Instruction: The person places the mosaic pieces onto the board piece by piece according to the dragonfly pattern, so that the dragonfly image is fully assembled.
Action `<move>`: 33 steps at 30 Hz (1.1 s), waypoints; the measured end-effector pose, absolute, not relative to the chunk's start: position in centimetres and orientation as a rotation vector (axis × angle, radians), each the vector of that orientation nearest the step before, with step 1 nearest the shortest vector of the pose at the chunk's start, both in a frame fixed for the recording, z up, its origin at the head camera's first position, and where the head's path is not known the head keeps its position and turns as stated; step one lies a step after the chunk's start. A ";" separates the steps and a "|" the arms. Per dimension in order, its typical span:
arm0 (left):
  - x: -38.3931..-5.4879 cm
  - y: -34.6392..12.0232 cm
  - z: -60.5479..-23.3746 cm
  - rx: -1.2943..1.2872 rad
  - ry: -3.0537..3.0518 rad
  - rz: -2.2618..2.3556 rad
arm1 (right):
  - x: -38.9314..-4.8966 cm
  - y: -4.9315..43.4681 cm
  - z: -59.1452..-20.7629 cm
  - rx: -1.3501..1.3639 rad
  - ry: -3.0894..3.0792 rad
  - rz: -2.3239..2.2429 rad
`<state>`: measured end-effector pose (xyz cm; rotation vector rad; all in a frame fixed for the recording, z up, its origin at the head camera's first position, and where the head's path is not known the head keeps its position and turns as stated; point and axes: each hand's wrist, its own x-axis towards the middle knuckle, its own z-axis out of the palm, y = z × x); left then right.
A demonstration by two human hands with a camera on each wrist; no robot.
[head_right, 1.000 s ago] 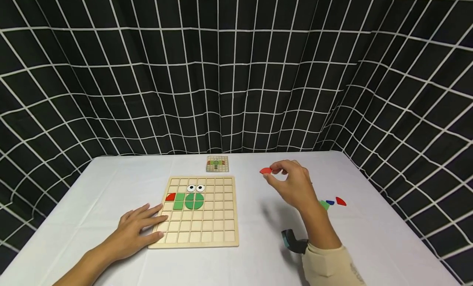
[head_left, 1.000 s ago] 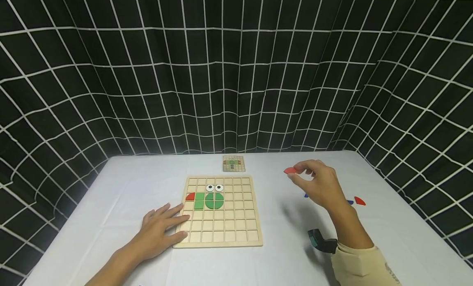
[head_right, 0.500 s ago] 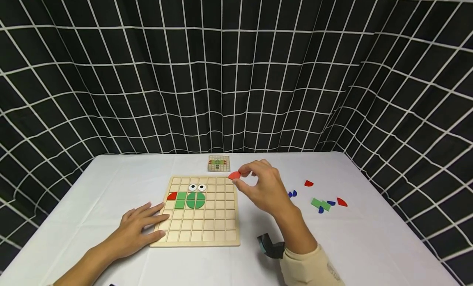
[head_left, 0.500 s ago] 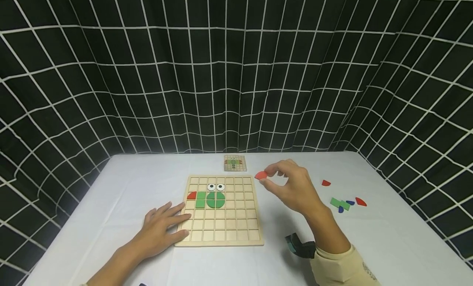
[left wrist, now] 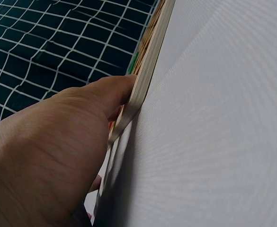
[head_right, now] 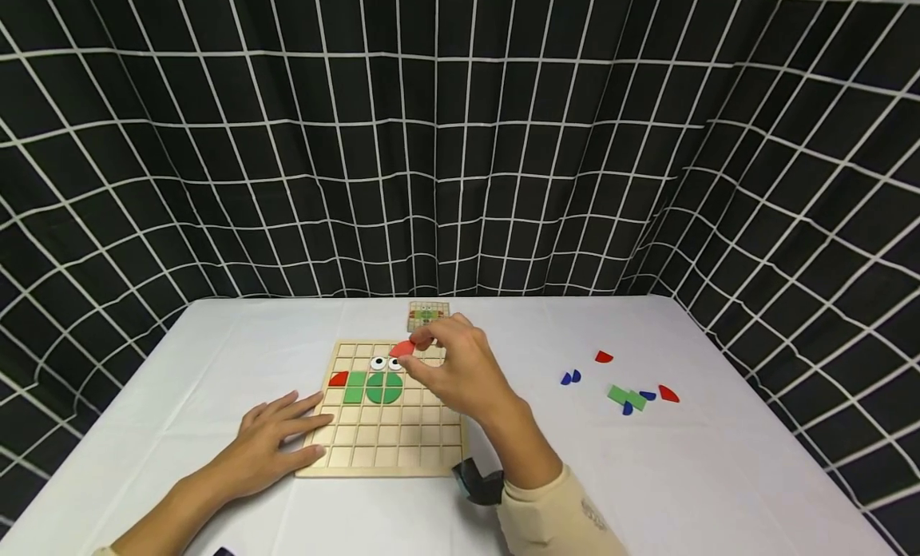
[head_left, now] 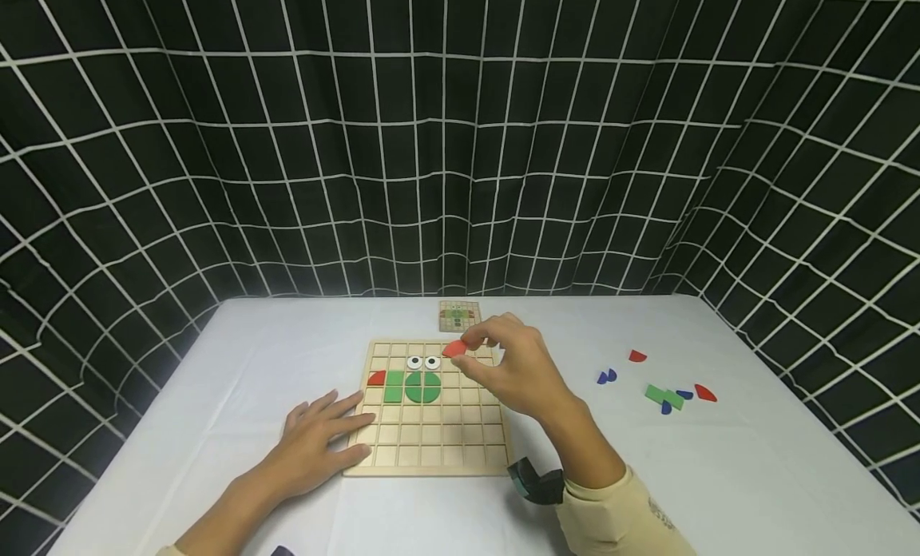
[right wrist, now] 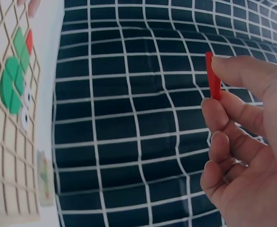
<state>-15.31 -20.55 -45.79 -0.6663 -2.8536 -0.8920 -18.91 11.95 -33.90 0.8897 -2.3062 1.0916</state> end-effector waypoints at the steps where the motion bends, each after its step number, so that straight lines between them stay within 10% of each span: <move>1: -15.3 -20.5 -45.8 -0.666 -2.854 -0.892 | -18.9 11.6 -34.0 0.889 -2.315 1.107; 33: -15.5 -20.6 -45.6 -0.689 -2.876 -0.926 | -22.6 2.3 -40.0 0.746 -2.742 1.273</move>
